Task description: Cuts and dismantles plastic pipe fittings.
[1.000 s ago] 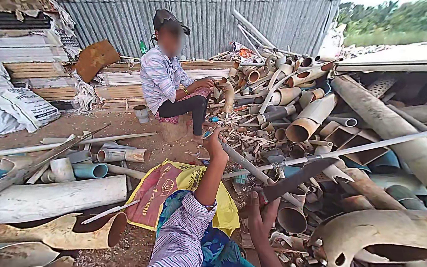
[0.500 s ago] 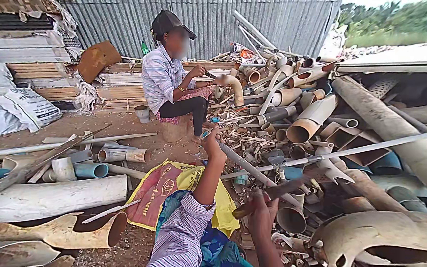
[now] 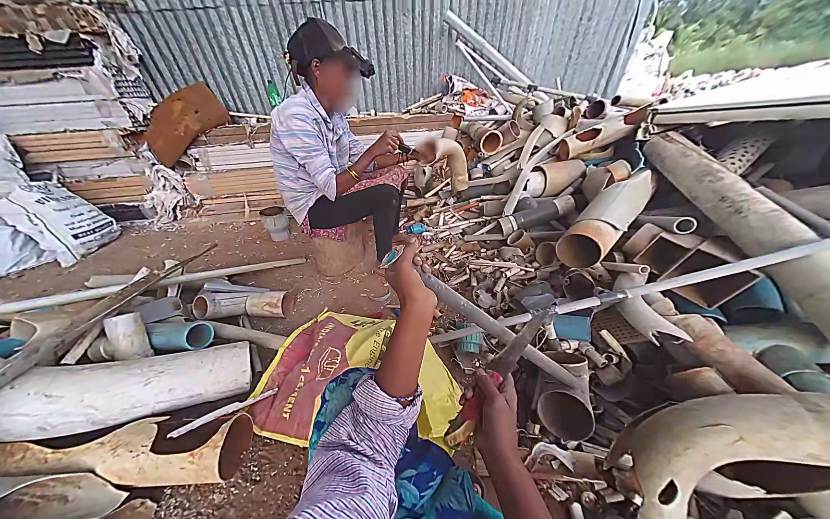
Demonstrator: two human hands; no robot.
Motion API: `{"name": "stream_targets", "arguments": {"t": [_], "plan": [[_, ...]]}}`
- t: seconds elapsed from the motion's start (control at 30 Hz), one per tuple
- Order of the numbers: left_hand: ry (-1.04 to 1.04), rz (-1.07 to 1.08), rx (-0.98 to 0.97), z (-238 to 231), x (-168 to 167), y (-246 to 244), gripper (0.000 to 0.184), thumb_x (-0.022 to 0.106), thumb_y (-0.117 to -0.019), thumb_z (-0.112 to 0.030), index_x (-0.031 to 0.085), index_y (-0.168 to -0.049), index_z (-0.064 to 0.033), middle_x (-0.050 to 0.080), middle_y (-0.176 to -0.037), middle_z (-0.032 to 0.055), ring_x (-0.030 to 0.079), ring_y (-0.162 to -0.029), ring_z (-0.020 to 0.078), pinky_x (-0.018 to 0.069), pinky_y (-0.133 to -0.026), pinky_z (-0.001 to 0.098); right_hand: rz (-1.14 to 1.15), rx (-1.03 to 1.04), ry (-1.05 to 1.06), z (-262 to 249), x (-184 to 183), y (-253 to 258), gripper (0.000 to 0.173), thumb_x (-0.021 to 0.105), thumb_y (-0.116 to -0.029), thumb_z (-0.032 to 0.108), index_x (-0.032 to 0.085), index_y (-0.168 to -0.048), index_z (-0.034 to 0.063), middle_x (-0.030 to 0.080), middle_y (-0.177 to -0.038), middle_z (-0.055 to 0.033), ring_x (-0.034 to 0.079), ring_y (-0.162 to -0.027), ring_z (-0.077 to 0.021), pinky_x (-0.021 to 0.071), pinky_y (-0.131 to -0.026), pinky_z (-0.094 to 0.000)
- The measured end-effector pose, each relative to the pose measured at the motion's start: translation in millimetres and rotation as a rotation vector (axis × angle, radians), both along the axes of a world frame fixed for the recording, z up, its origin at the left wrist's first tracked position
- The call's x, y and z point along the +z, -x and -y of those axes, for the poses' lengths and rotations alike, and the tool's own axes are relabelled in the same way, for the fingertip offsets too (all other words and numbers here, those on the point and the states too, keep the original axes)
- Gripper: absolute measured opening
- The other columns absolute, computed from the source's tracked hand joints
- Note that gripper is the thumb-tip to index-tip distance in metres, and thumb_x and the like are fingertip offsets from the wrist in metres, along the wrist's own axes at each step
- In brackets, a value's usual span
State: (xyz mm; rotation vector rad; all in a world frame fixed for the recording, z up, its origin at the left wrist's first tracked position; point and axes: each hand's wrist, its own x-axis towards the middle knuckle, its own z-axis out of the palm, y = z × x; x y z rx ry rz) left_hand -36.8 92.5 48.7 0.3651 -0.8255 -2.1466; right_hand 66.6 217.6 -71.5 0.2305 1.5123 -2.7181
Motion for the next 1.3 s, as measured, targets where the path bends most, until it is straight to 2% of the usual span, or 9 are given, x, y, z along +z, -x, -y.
{"name": "stream_targets", "arguments": {"t": [0.17, 0.33, 0.47, 0.57, 0.77, 0.97, 1.07, 1.2, 1.3], "plan": [[0.014, -0.054, -0.014, -1.2, -0.3, -2.1, 0.02, 0.059, -0.1016, -0.01, 0.056, -0.082, -0.0125, 0.045, -0.056, -0.0056, 0.045, -0.042, 0.0043, 0.0457, -0.044, 0.0177, -0.639, -0.39, -0.215, -15.8, -4.1, 7.0, 0.065, 0.052, -0.0976, 0.006, 0.013, -0.145, -0.0151, 0.056, -0.102, -0.0001, 0.059, -0.065, 0.0048, 0.0547, -0.059, -0.015], [0.019, -0.028, -0.007, -3.5, -1.2, -3.6, 0.026, 0.059, -0.1016, -0.011, 0.053, -0.076, -0.014, 0.044, -0.056, -0.0056, 0.044, -0.042, 0.005, 0.0458, -0.045, 0.019, -0.048, -0.06, -0.252, -7.6, -33.8, 21.8, 0.045, 0.048, -0.1028, 0.001, 0.031, -0.144, -0.0056, 0.051, -0.074, -0.0045, 0.05, -0.046, -0.006, 0.0485, -0.045, -0.0225], [0.004, -0.046, 0.009, -0.6, 0.8, -5.1, 0.016, 0.059, -0.0998, -0.007, 0.055, -0.085, -0.0106, 0.045, -0.059, -0.0038, 0.045, -0.044, 0.0057, 0.045, -0.044, 0.0182, -0.389, -0.292, -0.368, -23.2, -15.8, 21.7, 0.062, 0.053, -0.0974, 0.009, 0.024, -0.147, -0.0143, 0.054, -0.099, -0.0073, 0.054, -0.063, 0.0028, 0.0493, -0.059, -0.0155], [0.017, -0.059, 0.0, 0.0, -1.7, -0.8, 0.015, 0.059, -0.1002, -0.008, 0.055, -0.086, -0.0107, 0.045, -0.058, -0.0042, 0.046, -0.043, 0.0059, 0.0464, -0.044, 0.0192, -0.459, -0.436, -0.375, -30.4, -8.8, 29.6, 0.067, 0.051, -0.0979, 0.01, 0.014, -0.147, -0.0179, 0.05, -0.101, -0.0082, 0.054, -0.064, 0.0073, 0.0498, -0.06, -0.0111], [0.02, -0.035, 0.0, -2.2, -1.0, -0.3, 0.013, 0.059, -0.1008, -0.009, 0.056, -0.088, -0.0115, 0.044, -0.058, -0.0046, 0.045, -0.044, 0.0064, 0.0461, -0.045, 0.0199, -0.132, 0.018, -0.616, -22.0, -53.1, 39.0, 0.048, 0.055, -0.101, 0.005, 0.038, -0.145, -0.0058, 0.054, -0.087, -0.0108, 0.052, -0.06, -0.0121, 0.0479, -0.055, -0.0313], [0.019, -0.035, -0.007, -0.7, -0.1, -1.6, 0.015, 0.059, -0.1008, -0.009, 0.054, -0.087, -0.0122, 0.044, -0.058, -0.0048, 0.046, -0.044, 0.0057, 0.0469, -0.045, 0.0192, -0.421, -0.314, -0.58, -30.2, -20.8, 32.7, 0.065, 0.055, -0.0969, 0.013, 0.025, -0.149, -0.0129, 0.057, -0.098, -0.0133, 0.055, -0.062, -0.0029, 0.0504, -0.058, -0.0227], [0.019, -0.035, -0.01, -1.9, -1.1, -1.7, 0.019, 0.06, -0.1007, -0.009, 0.054, -0.083, -0.0126, 0.044, -0.057, -0.0051, 0.046, -0.043, 0.0052, 0.0465, -0.045, 0.0181, -0.549, -0.487, -0.557, -24.6, -29.4, 33.7, 0.068, 0.052, -0.0994, 0.015, 0.018, -0.147, -0.0203, 0.052, -0.118, -0.023, 0.056, -0.079, 0.0025, 0.049, -0.072, -0.0148], [0.015, -0.047, -0.004, -4.3, -1.3, -3.6, 0.015, 0.06, -0.0997, -0.008, 0.056, -0.085, -0.0111, 0.045, -0.056, -0.0052, 0.046, -0.043, 0.0052, 0.0465, -0.045, 0.0185, -0.352, -0.122, -0.764, -20.9, -61.0, 34.8, 0.053, 0.054, -0.0986, 0.007, 0.036, -0.144, -0.0141, 0.059, -0.095, -0.0198, 0.057, -0.073, -0.0201, 0.0504, -0.069, -0.04], [0.026, -0.047, 0.004, -1.6, 0.5, -1.6, 0.018, 0.06, -0.0998, -0.008, 0.054, -0.083, -0.012, 0.044, -0.057, -0.0047, 0.044, -0.043, 0.0058, 0.0462, -0.045, 0.0191, -0.312, -0.043, -0.743, -18.2, -54.6, 35.2, 0.054, 0.054, -0.0981, 0.007, 0.036, -0.146, -0.0085, 0.059, -0.088, -0.0133, 0.056, -0.068, -0.0166, 0.0502, -0.065, -0.0371]]}}
